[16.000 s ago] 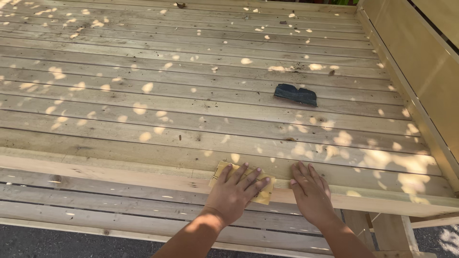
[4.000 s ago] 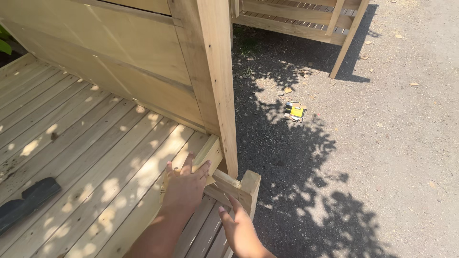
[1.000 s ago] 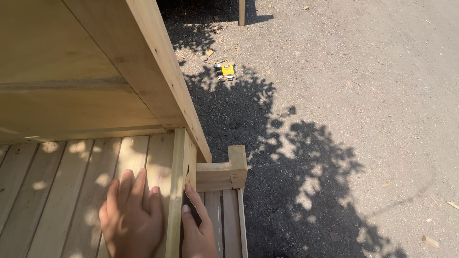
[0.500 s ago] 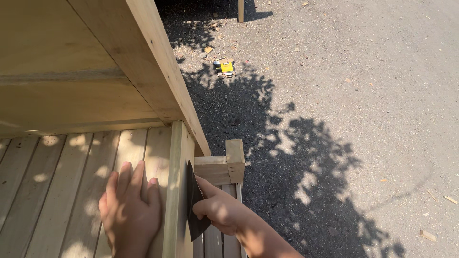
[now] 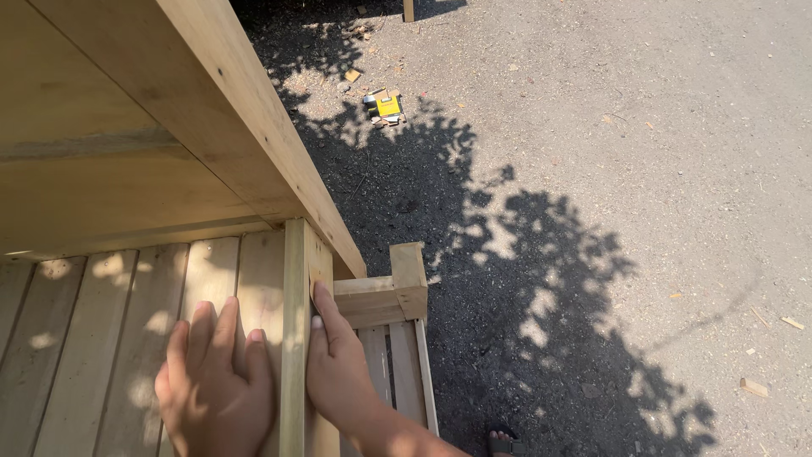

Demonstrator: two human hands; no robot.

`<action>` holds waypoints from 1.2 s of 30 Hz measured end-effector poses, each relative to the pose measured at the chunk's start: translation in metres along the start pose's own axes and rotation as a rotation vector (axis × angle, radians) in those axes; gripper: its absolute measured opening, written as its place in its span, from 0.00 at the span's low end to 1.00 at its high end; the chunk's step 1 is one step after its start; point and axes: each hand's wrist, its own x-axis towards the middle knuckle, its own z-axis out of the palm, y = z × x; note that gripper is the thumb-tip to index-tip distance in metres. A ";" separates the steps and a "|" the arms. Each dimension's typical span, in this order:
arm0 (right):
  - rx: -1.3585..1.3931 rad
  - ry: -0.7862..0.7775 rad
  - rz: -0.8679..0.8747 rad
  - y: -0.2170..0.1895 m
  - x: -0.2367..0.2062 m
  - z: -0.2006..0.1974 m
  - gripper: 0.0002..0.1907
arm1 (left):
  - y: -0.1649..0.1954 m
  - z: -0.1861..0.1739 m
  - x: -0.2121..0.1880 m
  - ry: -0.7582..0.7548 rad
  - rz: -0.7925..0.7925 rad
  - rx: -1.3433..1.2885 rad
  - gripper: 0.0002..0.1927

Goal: The person sands a wooden slatted bench frame outdoors, first rubbing the top edge and corner of the backrest by hand, then using a sanding block and sandpaper sheets along the seat slats, edges, and side rails, working across different sections of the furniture.

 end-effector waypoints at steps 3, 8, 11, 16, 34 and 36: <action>-0.041 0.025 0.104 -0.029 0.056 -0.004 0.26 | -0.001 0.002 0.000 0.006 0.005 0.015 0.24; 0.027 0.064 -0.011 -0.020 0.021 -0.003 0.24 | -0.001 0.005 0.001 -0.003 0.009 0.031 0.25; 0.033 0.092 -0.149 -0.013 0.009 0.002 0.23 | 0.000 0.005 0.002 0.003 0.005 0.009 0.25; -0.071 0.126 -0.046 -0.018 0.059 0.002 0.23 | 0.001 0.002 0.001 -0.075 -0.051 0.010 0.26; 0.068 0.119 -0.313 0.032 0.011 0.008 0.23 | 0.003 -0.003 0.004 -0.068 -0.048 -0.031 0.25; 0.073 0.141 -0.223 0.034 0.006 0.011 0.23 | 0.004 -0.003 0.005 -0.075 -0.051 -0.031 0.26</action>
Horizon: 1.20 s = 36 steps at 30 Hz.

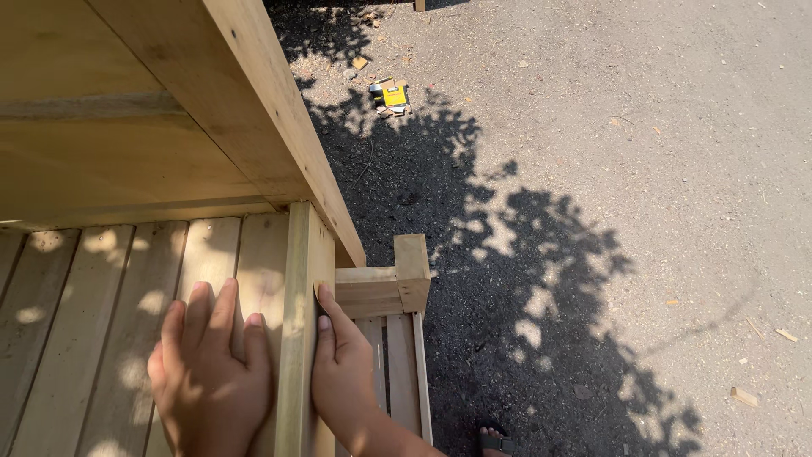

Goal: The person sands a wooden slatted bench frame outdoors, first rubbing the top edge and corner of the backrest by hand, then using a sanding block and sandpaper sheets along the seat slats, edges, and side rails, working across different sections of the furniture.

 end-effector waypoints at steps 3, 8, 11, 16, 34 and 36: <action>-0.200 0.019 0.156 -0.011 0.049 0.006 0.23 | 0.000 -0.001 0.000 -0.008 0.000 -0.008 0.26; -0.275 -0.029 0.315 -0.020 0.071 0.005 0.21 | -0.001 -0.001 -0.001 -0.040 -0.017 -0.034 0.26; -0.176 0.040 0.049 -0.014 0.012 0.000 0.21 | -0.001 -0.001 0.001 -0.038 -0.022 -0.041 0.26; -0.315 0.046 0.163 -0.018 0.052 0.004 0.21 | 0.000 -0.001 0.002 -0.074 -0.041 -0.012 0.27; -0.346 -0.035 0.218 -0.003 0.074 -0.004 0.22 | -0.001 0.001 0.000 -0.076 -0.014 -0.022 0.26; -0.206 -0.005 0.040 0.000 0.031 -0.005 0.22 | 0.000 0.001 0.000 -0.047 -0.019 -0.028 0.26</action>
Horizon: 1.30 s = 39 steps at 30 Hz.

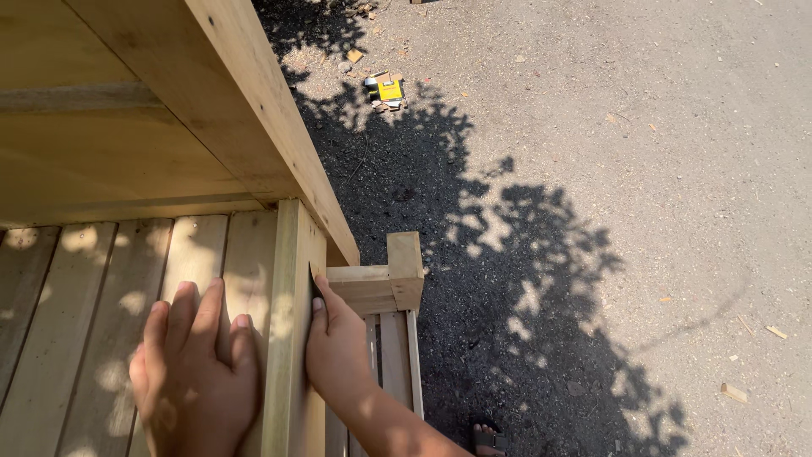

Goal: The person sands a wooden slatted bench frame outdoors, first rubbing the top edge and corner of the backrest by hand, then using a sanding block and sandpaper sheets along the seat slats, edges, and side rails, working across different sections of the furniture.

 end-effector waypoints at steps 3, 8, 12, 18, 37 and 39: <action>0.100 0.002 0.080 -0.003 -0.001 0.003 0.22 | 0.001 0.000 0.000 0.006 -0.011 0.023 0.27; -0.190 -0.065 0.259 -0.010 0.052 0.003 0.23 | 0.001 0.000 -0.001 -0.020 -0.027 0.013 0.27; 0.072 -0.007 0.036 -0.001 0.005 0.003 0.23 | -0.002 0.002 0.002 -0.067 -0.054 0.005 0.28; 0.113 -0.035 0.144 -0.018 0.027 0.004 0.23 | -0.006 0.004 0.008 -0.127 -0.042 0.049 0.30; 0.116 -0.069 0.020 -0.067 -0.005 0.003 0.25 | 0.001 -0.011 0.014 -0.264 -0.163 0.069 0.32; 0.114 -0.090 -0.020 -0.067 -0.037 0.000 0.26 | 0.001 -0.011 0.015 -0.254 -0.156 0.059 0.32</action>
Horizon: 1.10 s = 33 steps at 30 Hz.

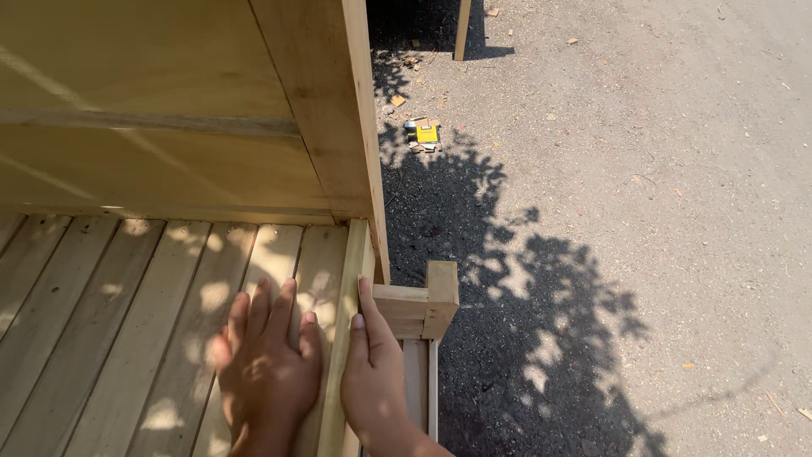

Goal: The person sands a wooden slatted bench frame outdoors, first rubbing the top edge and corner of the backrest by hand, then using a sanding block and sandpaper sheets along the seat slats, edges, and side rails, working across different sections of the furniture.

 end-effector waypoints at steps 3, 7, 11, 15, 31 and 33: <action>-0.133 -0.035 -0.215 -0.011 -0.004 0.003 0.26 | 0.000 -0.001 -0.001 0.024 0.017 -0.004 0.32; -0.658 -0.120 -0.406 -0.025 0.052 0.002 0.28 | 0.000 -0.004 -0.005 0.099 0.047 -0.086 0.30; -0.909 -0.207 -0.470 -0.016 0.043 -0.011 0.34 | 0.000 -0.008 -0.009 0.089 0.043 -0.039 0.29; -1.267 -0.279 -0.640 -0.023 0.034 -0.012 0.35 | 0.001 -0.008 -0.010 0.129 0.057 -0.016 0.29; -0.964 -0.211 -0.581 -0.038 0.057 -0.004 0.30 | 0.000 -0.001 -0.013 0.199 0.090 -0.014 0.29; -0.702 -0.178 -0.550 -0.025 0.035 -0.009 0.29 | 0.001 -0.001 -0.013 0.198 0.084 -0.004 0.28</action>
